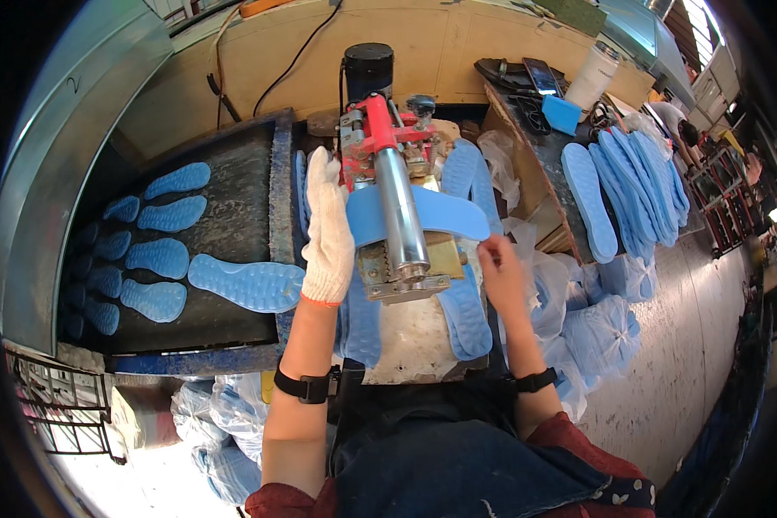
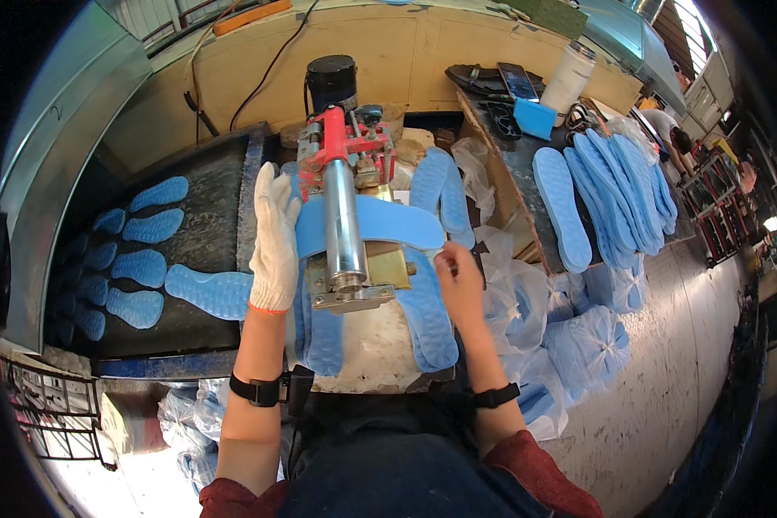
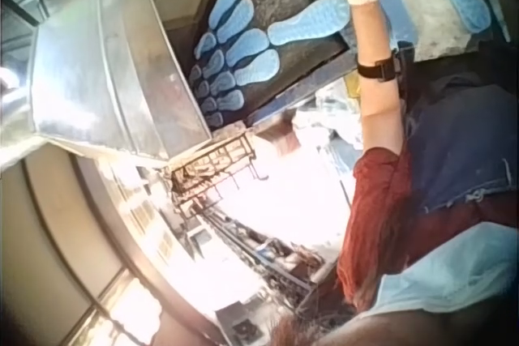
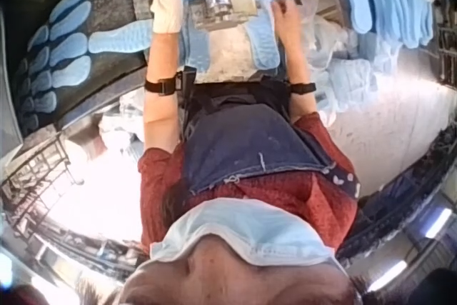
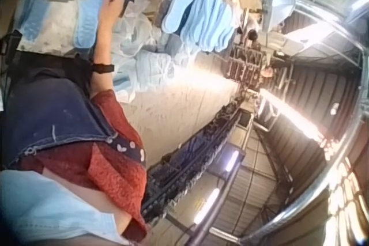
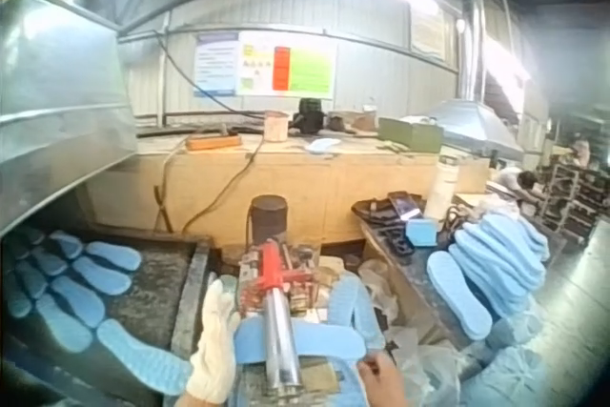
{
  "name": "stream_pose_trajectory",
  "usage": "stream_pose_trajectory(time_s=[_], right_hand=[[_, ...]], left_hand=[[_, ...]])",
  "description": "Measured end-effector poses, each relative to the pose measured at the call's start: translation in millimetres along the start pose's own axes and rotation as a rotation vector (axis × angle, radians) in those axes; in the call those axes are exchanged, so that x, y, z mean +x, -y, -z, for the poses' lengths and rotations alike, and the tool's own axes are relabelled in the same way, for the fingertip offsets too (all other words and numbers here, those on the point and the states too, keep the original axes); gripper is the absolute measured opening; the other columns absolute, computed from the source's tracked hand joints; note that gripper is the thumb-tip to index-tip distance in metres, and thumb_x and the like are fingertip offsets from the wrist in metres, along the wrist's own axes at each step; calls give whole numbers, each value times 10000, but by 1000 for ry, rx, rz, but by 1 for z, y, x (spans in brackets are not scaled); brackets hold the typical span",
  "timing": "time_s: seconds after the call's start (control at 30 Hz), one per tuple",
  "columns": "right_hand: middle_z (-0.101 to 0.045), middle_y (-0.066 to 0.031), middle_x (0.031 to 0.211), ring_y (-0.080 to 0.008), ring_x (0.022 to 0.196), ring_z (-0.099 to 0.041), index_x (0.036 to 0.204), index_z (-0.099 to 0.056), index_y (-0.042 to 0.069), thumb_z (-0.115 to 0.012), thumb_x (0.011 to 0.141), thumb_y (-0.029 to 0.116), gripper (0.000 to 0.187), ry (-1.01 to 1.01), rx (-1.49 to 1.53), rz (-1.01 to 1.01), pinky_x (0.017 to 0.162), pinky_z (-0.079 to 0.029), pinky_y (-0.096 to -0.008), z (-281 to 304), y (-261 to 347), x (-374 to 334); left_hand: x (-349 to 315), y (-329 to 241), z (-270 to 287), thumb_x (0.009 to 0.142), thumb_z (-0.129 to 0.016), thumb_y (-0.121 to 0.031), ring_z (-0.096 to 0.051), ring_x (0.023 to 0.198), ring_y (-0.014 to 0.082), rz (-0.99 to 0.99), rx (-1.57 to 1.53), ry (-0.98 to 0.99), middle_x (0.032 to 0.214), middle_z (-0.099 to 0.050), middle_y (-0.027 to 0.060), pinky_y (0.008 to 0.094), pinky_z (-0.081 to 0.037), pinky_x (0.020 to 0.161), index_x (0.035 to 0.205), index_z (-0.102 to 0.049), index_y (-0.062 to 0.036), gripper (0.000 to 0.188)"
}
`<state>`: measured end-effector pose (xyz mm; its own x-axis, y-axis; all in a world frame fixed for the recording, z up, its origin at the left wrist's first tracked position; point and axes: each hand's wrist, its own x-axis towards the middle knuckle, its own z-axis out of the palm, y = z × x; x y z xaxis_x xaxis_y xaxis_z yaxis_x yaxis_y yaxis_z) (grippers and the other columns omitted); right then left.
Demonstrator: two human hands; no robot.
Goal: Applying adhesive or primer to shoe soles using a roller machine and stacking them for production.
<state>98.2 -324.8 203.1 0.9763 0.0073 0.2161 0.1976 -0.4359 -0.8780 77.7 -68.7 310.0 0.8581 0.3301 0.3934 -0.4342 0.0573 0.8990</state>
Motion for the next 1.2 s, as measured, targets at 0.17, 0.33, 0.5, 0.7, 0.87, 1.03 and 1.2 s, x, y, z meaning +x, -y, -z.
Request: stream_pose_trajectory(time_s=[0.17, 0.33, 0.5, 0.7, 0.87, 1.03, 1.2], right_hand=[[-569, -188, 1089, -364, 988, -551, 1187, -542, 22, -731, 743, 158, 501, 168, -376, 235, 828, -460, -434, -18, -32, -24], [-546, -216, 1125, -388, 1044, -524, 1172, -550, 4, -782, 687, 203, 573, 227, -548, 233, 876, -447, -437, -26, -38, -30], [-543, -215, 1143, -393, 1048, -517, 1173, -560, 17, -796, 656, 188, 593, 268, -588, 183, 884, -442, -449, -27, -37, -25], [-542, -217, 1139, -398, 1046, -510, 1161, -569, 29, -799, 658, 196, 578, 329, -588, 216, 884, -438, -450, -27, -47, -22], [-540, -221, 1124, -403, 1037, -511, 1146, -573, 29, -805, 649, 188, 571, 301, -572, 231, 879, -438, -452, -27, -52, -24], [-536, -219, 1127, -406, 1037, -509, 1156, -568, 31, -810, 642, 187, 589, 319, -620, 186, 878, -437, -455, -27, -57, -23], [-532, -220, 1145, -404, 1038, -510, 1157, -574, 55, -808, 646, 191, 578, 353, -602, 180, 870, -439, -461, -26, -63, -21]], left_hand=[[-17, 27, 23, 989, -198, -549, -360, 1291, 307, 143, -31, 42, 1403, -338, 179, 398, -256, 1112, 1495, -157, -84, 688], [-43, 30, 45, 1006, -178, -507, -376, 1284, 250, 298, 63, 122, 1393, -387, 150, 353, -282, 1090, 1480, -208, -51, 658], [-66, 23, 52, 1025, -166, -447, -336, 1342, 221, 290, -90, 178, 1446, -361, 139, 320, -238, 1123, 1446, -277, -14, 614], [-94, 2, 69, 1014, -273, -461, -450, 1247, 189, 802, -735, 58, 1369, -467, 101, 336, -355, 1062, 1392, -381, -5, 602], [-108, -49, 79, 966, -284, -568, -469, 1242, 253, 870, -671, 140, 1371, -458, 102, 416, -363, 1058, 1434, -298, -73, 681], [-84, -60, 91, 967, -361, -526, -509, 1194, 252, 539, -974, -65, 1306, -511, 129, 414, -393, 1034, 1330, -427, -41, 609], [-5, -10, 130, 970, -391, -471, -496, 1190, 308, 480, -881, -588, 1308, -498, 113, 435, -405, 1018, 1316, -426, -46, 549]])
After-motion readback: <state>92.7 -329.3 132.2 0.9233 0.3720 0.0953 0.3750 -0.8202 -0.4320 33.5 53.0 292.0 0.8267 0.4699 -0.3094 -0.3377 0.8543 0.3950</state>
